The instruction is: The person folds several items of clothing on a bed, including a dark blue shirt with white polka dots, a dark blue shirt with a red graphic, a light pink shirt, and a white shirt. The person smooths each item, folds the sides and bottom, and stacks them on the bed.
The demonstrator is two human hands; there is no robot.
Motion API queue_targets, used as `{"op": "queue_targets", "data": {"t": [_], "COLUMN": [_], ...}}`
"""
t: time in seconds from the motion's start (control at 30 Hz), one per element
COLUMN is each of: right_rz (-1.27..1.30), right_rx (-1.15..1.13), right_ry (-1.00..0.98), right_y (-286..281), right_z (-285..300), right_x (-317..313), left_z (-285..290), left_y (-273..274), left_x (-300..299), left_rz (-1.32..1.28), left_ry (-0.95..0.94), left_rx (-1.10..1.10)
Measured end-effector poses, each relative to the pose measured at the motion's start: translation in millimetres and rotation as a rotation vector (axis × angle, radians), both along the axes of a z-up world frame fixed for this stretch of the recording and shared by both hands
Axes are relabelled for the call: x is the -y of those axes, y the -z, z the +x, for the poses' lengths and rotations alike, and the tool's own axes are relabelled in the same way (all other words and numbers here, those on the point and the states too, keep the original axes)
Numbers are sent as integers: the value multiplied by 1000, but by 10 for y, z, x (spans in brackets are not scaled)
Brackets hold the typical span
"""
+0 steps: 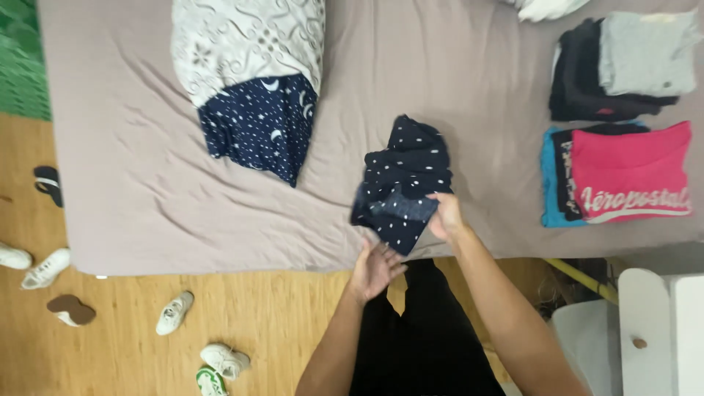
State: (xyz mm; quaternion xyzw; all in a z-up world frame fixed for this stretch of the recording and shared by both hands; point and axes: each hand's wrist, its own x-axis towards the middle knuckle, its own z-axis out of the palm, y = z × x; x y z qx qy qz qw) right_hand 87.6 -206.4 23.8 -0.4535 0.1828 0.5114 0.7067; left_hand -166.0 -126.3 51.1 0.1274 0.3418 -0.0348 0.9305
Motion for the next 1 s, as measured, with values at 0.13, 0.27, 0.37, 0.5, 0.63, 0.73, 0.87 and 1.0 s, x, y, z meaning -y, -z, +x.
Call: {"op": "queue_targets", "data": {"t": [0.13, 0.27, 0.37, 0.5, 0.63, 0.73, 0.87, 1.0], "right_rz": [111, 215, 251, 410, 462, 631, 847, 1105], "right_rx": [-112, -212, -183, -119, -20, 100, 93, 80], "right_ry": [55, 108, 129, 171, 187, 85, 250, 442], "right_y": [-1441, -2128, -2386, -2683, -2926, -3017, -2978, -2927], "right_z": [-409, -749, -914, -1007, -1032, -976, -750, -317], "right_x": [-9, 179, 347, 574, 927, 1227, 1556, 2012], "left_z": [-3, 21, 70, 213, 375, 567, 850, 1314], "left_y": [-1062, -1644, -1888, -1888, -2143, -2580, -2831, -2792], "left_x": [-77, -241, -371, -425, -347, -285, -55, 319], "left_rz": [-258, -219, -130, -109, -43, -88, -132, -148], "left_ry": [-232, -435, -436, -335, -293, -292, -242, -220], "left_rx": [427, 564, 593, 589, 431, 260, 452, 541]}}
